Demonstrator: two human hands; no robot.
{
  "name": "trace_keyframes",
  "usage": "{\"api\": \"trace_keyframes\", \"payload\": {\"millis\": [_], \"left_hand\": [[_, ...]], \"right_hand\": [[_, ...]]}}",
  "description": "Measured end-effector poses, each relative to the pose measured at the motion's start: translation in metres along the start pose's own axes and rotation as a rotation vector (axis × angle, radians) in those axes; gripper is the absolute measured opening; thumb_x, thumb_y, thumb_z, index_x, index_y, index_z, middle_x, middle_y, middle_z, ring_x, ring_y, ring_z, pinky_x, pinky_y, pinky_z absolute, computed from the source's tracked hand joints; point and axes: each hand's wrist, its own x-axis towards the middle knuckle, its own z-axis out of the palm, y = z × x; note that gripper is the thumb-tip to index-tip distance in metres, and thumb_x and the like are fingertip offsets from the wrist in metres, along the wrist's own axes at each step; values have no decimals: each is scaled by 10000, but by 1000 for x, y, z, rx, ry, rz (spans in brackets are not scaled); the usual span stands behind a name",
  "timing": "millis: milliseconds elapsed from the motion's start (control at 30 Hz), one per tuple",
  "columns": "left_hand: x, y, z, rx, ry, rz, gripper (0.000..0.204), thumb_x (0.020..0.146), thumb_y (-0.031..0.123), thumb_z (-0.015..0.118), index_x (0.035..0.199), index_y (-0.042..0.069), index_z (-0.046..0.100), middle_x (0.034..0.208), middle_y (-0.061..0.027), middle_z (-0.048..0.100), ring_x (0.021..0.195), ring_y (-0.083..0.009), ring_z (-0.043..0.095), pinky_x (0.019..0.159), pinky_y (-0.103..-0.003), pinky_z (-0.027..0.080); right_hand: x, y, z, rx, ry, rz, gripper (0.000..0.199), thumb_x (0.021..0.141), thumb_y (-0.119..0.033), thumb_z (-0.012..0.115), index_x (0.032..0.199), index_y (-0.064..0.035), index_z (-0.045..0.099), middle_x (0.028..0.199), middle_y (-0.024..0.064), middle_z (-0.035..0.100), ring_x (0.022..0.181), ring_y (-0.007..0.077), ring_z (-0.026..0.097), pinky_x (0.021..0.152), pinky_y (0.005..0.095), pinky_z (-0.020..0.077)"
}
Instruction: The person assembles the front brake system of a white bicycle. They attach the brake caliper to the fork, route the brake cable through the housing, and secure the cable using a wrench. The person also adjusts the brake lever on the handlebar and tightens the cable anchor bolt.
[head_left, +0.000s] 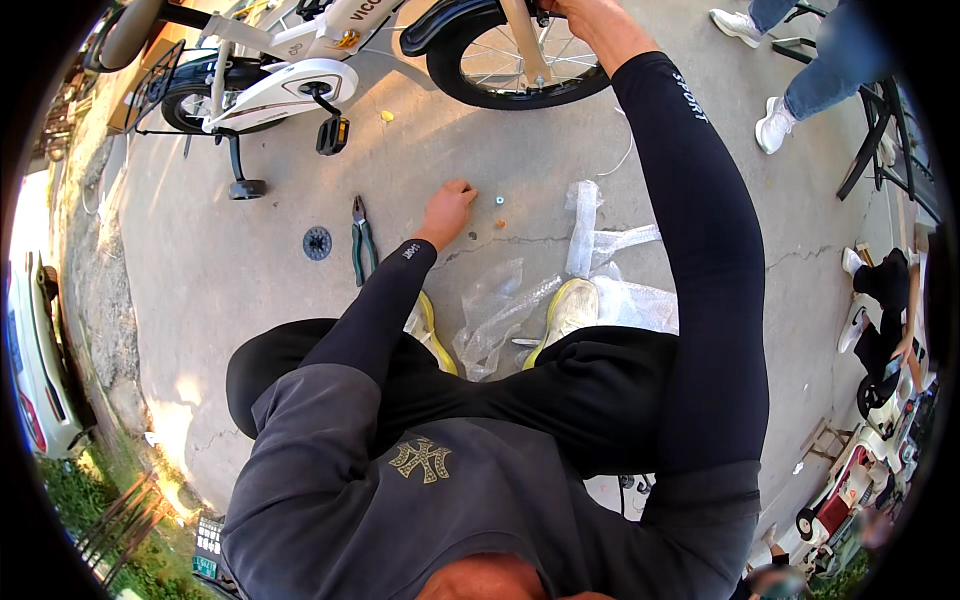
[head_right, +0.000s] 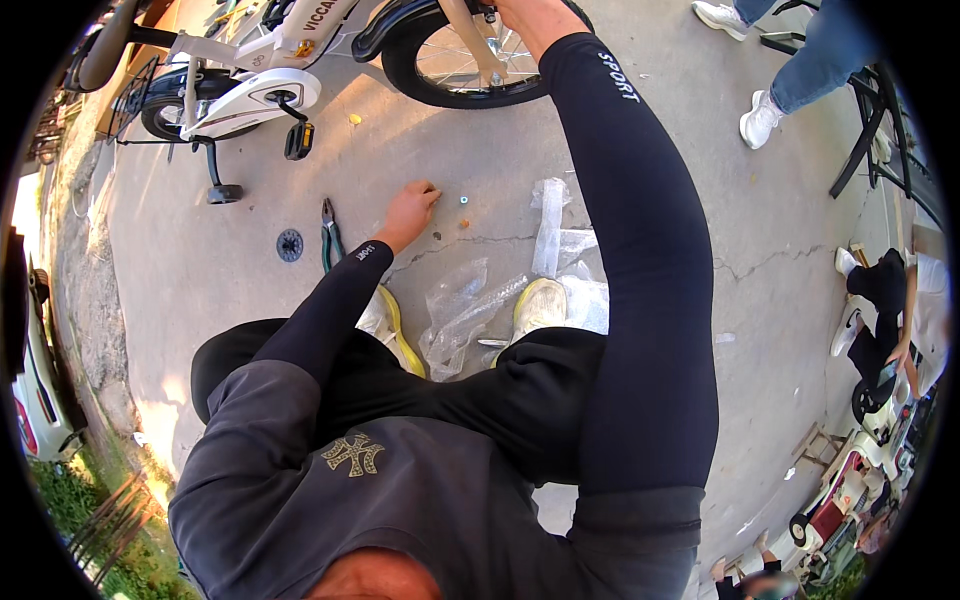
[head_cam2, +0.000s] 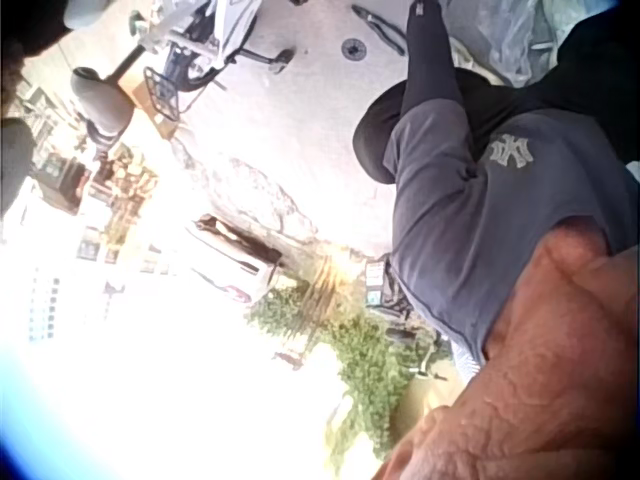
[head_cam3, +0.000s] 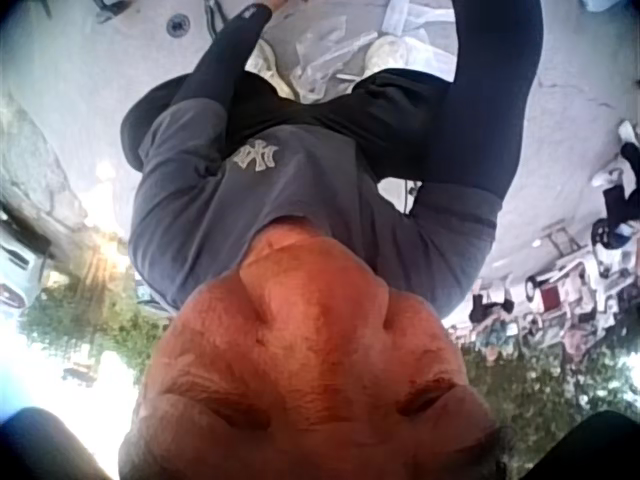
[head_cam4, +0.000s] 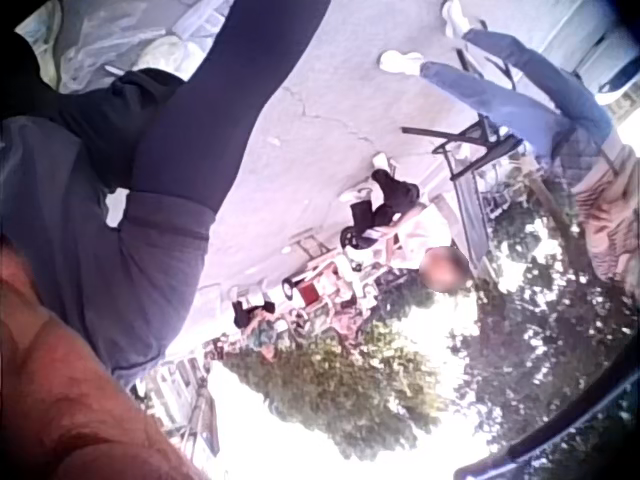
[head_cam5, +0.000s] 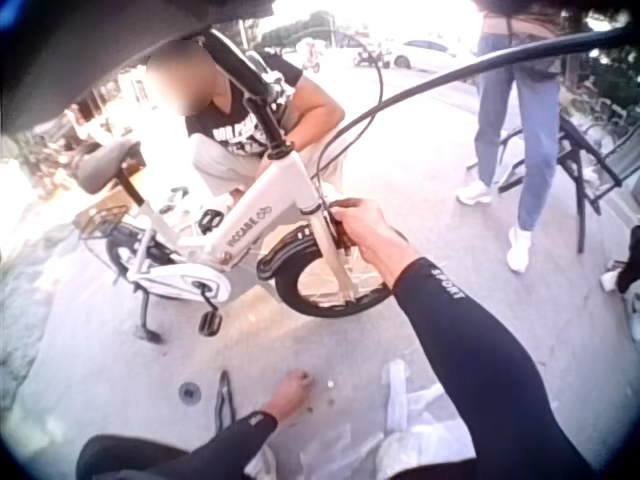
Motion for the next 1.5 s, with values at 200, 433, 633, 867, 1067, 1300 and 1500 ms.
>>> {"api": "trace_keyframes", "payload": {"millis": [200,433,633,867,1067,1300,1500], "left_hand": [[-10,8,-11,29,4,105,310,835,170,699,1129,81,655,1111,-90,633,1052,-308,615,838,-423,531],[18,44,3,148,-81,191,265,799,202,729,1029,92,657,982,-84,621,977,-283,628,803,-414,532],[23,38,11,240,-130,305,317,720,295,768,912,81,635,935,-73,612,932,-268,629,761,-391,541],[23,38,12,155,-191,295,309,793,240,718,979,32,583,989,-137,581,964,-308,615,803,-406,550],[32,27,20,124,-71,121,157,868,56,558,1005,-21,559,998,-197,575,988,-367,618,848,-426,537],[42,27,14,-183,-61,16,120,951,64,500,1036,-6,548,958,-196,620,852,-368,633,788,-437,524],[114,80,-55,-1246,296,-420,185,989,81,444,1121,11,553,794,-42,557,641,-151,553,594,-316,475]], "right_hand": [[1,4,0,2,49,30,215,960,-77,572,1104,34,687,743,66,646,545,144,546,472,301,423],[-6,9,6,106,117,-7,220,939,-102,673,1133,1,700,892,33,700,723,111,632,631,263,470],[-11,-1,10,140,173,14,223,906,-62,697,1102,41,711,925,75,711,780,138,645,715,281,508],[-14,-2,4,64,68,12,274,929,-106,693,1161,40,679,900,57,694,744,118,644,662,263,502],[-8,-4,-4,63,-17,103,305,964,-111,645,1239,19,632,949,62,690,827,142,664,709,272,506],[20,-14,-34,-35,-259,306,423,1051,-145,476,1469,-109,427,1179,77,646,1051,173,679,947,326,560],[9,-41,-37,-331,-118,138,345,1043,-113,454,1368,-57,557,1164,88,655,933,158,701,763,258,572]]}}
